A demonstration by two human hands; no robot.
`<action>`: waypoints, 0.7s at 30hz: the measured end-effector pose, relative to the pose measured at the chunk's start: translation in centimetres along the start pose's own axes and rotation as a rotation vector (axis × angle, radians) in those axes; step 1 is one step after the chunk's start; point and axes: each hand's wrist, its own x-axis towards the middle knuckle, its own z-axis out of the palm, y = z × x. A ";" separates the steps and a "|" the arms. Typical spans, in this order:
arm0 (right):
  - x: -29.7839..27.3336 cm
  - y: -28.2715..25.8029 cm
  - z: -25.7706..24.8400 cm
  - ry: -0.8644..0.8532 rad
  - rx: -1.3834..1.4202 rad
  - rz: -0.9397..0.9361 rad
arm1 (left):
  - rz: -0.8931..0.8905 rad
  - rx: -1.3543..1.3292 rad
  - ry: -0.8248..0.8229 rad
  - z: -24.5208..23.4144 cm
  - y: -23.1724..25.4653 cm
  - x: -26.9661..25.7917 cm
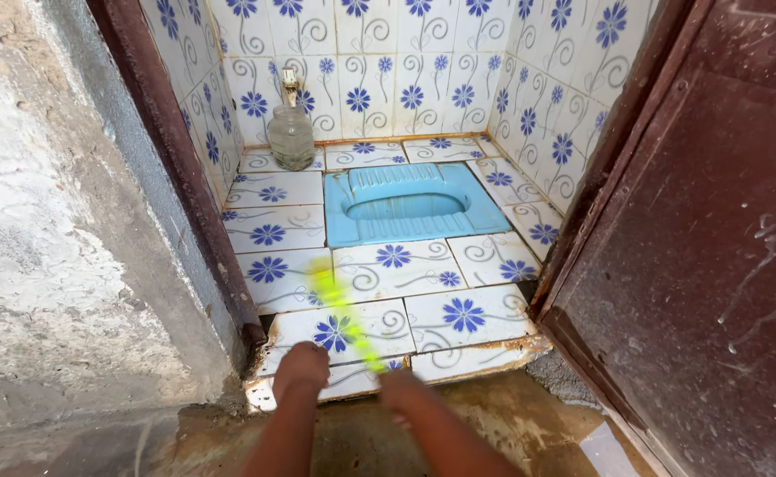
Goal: The person scrubs a blue squat toilet and the surrounding tiled floor using a yellow brush. The person repeatedly scrubs the toilet bowl, the rim, and the floor tiles around the fixture.
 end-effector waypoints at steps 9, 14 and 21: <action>6.6 11.1 -0.8 0.066 -0.068 0.035 | 0.000 -0.080 0.070 -1.0 1.5 -1.5; 6.9 17.3 -8.3 0.182 0.390 0.423 | -0.022 -0.092 -0.015 -3.4 0.5 -1.1; 3.7 8.0 -1.7 0.071 0.302 0.210 | 0.035 -0.292 -0.011 -3.4 1.5 0.9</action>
